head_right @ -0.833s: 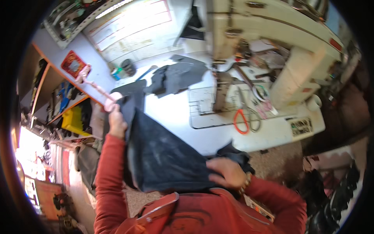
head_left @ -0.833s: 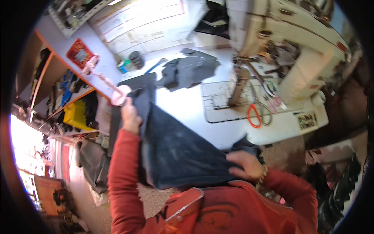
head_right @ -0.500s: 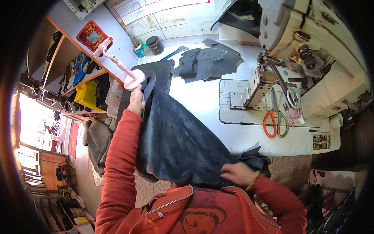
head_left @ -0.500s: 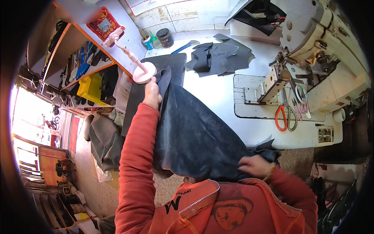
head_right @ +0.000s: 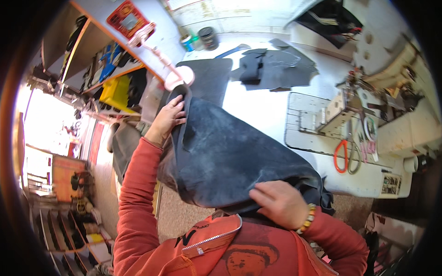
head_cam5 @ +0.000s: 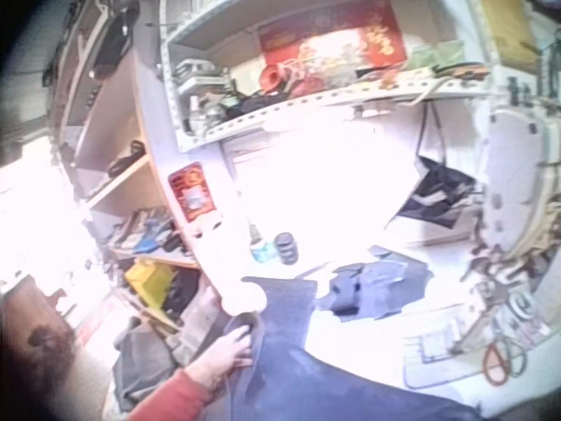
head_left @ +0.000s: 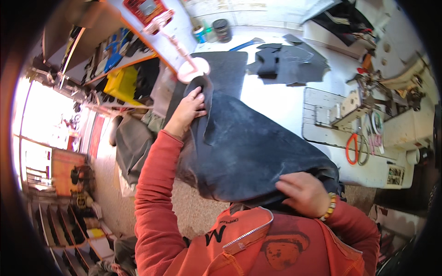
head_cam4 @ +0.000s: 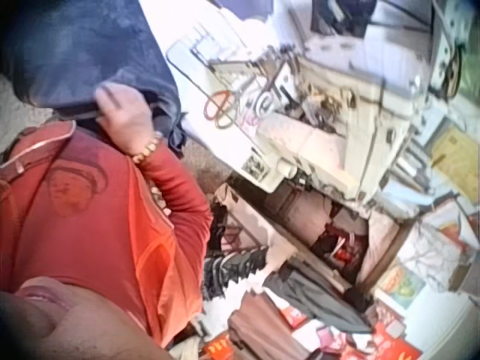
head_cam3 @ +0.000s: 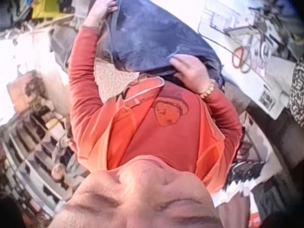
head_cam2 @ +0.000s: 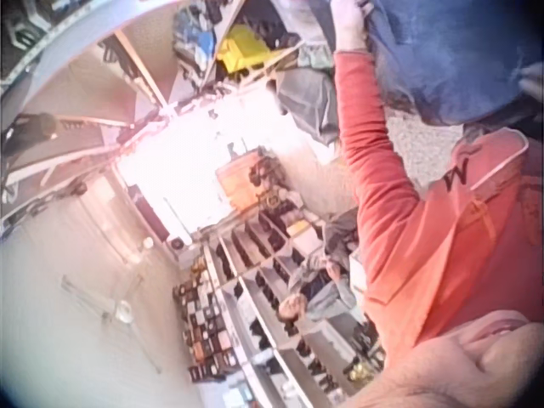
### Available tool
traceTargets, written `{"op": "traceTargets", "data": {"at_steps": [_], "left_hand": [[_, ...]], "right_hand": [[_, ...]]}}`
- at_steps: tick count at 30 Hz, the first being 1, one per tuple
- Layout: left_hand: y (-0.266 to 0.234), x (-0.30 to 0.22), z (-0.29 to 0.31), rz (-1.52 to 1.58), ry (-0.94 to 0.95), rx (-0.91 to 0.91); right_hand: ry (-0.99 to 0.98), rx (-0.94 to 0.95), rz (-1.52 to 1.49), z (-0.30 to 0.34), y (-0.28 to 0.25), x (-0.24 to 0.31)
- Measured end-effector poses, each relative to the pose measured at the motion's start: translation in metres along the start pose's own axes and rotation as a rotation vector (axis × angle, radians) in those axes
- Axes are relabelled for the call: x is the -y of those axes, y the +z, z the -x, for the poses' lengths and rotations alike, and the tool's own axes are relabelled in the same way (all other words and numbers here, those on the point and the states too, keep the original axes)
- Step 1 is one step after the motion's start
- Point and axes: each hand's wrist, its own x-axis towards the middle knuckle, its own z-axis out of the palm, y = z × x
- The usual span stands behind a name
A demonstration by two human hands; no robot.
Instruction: The person uses shears to cut a piece of dark fabric on a worktable, then folds and stacks the cut pieces. They handle a template and additional fabric pieces, arranging them on the table.
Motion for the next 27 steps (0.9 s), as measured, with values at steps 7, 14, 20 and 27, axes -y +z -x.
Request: {"op": "traceTargets", "data": {"at_steps": [7, 14, 20, 27], "left_hand": [[-0.008, 0.048, 0.092, -0.994, 0.609, -0.313], [0.004, 0.111, 0.113, -0.653, 0.334, -0.702], [0.012, 0.094, 0.097, -0.563, 0.448, -0.488], [0.001, 0.084, 0.08, -0.504, 0.468, -0.514]], "right_hand": [[-0.261, -0.025, 0.217, -0.044, 0.057, -0.018], [0.537, -0.353, -0.878, -0.041, -0.028, -0.017], [0.743, -0.858, -1.068, -0.026, -0.036, -0.1], [0.432, -0.411, -0.013, 0.022, -0.021, -0.026]]}}
